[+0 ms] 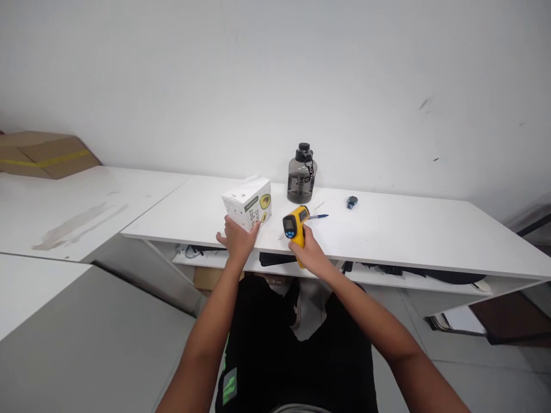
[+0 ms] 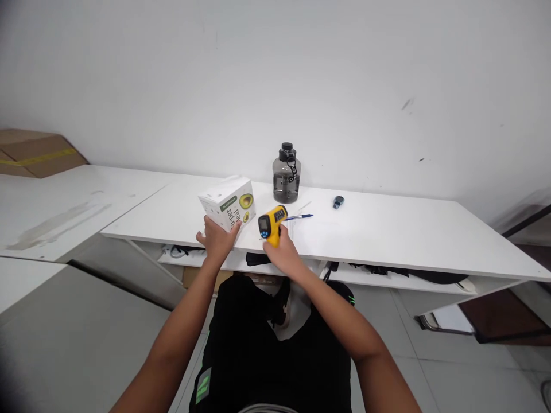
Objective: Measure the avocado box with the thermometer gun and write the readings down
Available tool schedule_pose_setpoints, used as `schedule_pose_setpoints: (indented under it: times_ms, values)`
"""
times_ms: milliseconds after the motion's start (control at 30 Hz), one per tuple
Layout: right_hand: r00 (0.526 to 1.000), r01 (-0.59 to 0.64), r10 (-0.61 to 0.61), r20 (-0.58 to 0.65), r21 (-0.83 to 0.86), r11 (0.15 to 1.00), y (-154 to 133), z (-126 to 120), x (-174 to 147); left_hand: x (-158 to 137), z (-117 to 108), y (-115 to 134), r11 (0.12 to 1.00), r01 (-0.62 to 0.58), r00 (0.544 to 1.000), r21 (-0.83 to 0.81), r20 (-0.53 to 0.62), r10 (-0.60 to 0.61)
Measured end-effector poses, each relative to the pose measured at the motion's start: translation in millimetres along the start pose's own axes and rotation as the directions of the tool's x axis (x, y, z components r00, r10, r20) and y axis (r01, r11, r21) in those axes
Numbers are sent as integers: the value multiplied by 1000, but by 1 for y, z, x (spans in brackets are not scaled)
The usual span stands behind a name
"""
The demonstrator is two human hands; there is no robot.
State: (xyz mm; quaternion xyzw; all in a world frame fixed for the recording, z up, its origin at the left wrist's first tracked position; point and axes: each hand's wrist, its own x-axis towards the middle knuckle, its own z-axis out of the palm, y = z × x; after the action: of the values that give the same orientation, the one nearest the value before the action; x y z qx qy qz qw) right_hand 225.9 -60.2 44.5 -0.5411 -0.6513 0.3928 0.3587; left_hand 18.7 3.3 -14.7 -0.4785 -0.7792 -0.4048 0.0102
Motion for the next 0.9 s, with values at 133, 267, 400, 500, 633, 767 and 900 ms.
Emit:
schedule_pose_setpoints:
  times_ms: [133, 267, 400, 500, 633, 767, 900]
  values:
    - [989, 126, -88, 122, -354, 927, -11, 18, 62, 13, 3, -6, 1000, 8, 1000, 13, -7, -8]
    - [957, 282, -192, 217, -545, 790, -12, 33, 90, 12, 2, -10, 1000, -15, 999, -12, -38, 14]
    - [947, 309, -161, 278, -649, 695, -4, 44, 94, 9, 1, -11, 1000, -25, 998, -9, -66, 25]
    - [958, 282, -146, 246, -719, 635, 2, 52, 93, 10, 1, -12, 1000, -22, 998, 0, -67, 22]
    - [965, 261, -142, 221, -768, 585, 4, 52, 95, 12, 3, -14, 1000, -24, 996, -2, -80, 24]
    - [945, 280, -49, 324, -722, 633, 6, 31, 103, 13, 4, -14, 999, -28, 996, -25, -90, 26]
    - [913, 241, 36, 406, -610, 755, 7, 13, 103, 12, 4, -13, 999, -25, 995, -40, -100, 21]
